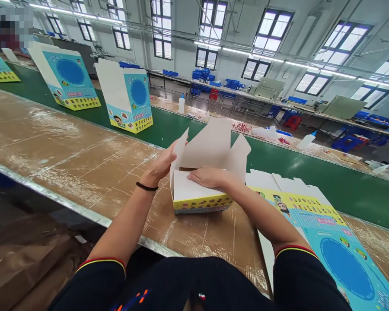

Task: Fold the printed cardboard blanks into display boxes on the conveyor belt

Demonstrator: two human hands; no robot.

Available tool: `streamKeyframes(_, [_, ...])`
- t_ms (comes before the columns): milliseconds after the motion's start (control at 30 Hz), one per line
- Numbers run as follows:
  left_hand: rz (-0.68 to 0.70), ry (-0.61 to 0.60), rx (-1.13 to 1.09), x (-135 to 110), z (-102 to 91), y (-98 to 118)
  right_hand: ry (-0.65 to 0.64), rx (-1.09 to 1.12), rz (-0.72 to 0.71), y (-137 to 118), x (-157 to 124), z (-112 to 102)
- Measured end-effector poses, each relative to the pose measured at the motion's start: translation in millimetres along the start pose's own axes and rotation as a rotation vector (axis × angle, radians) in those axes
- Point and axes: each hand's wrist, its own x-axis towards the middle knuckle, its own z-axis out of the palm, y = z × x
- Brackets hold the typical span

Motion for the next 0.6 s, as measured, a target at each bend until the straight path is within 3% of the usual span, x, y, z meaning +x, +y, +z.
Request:
streamKeyframes(67, [-0.025, 0.009, -0.002, 2, 4.7, 1, 0.008, -0.015, -0.005, 0, 0, 2])
streamKeyframes(133, [-0.08, 0.116, 0.055, 8, 9.9, 1, 0.035, -0.035, 0.005, 0, -1, 3])
streamKeyframes(233, [-0.164, 0.22, 0.272, 19, 17.3, 0, 0.061, -0.027, 0.014, -3, -1, 4])
streamKeyframes(400, [-0.265, 0.286, 0.498, 34, 20.0, 2, 0.25, -0.093, 0.164, -6, -13, 8])
streamKeyframes(467, [-0.299, 0.318, 0.509, 36, 17.0, 3, 0.374, -0.15, 0.196, 2, -31, 10])
streamKeyframes(533, [-0.316, 0.333, 0.507, 36, 13.3, 4, 0.591, -0.081, 0.151, 22, -53, 12])
streamKeyframes(600, [-0.309, 0.331, 0.492, 35, 10.5, 3, 0.959, 0.083, 0.105, 52, -69, 12])
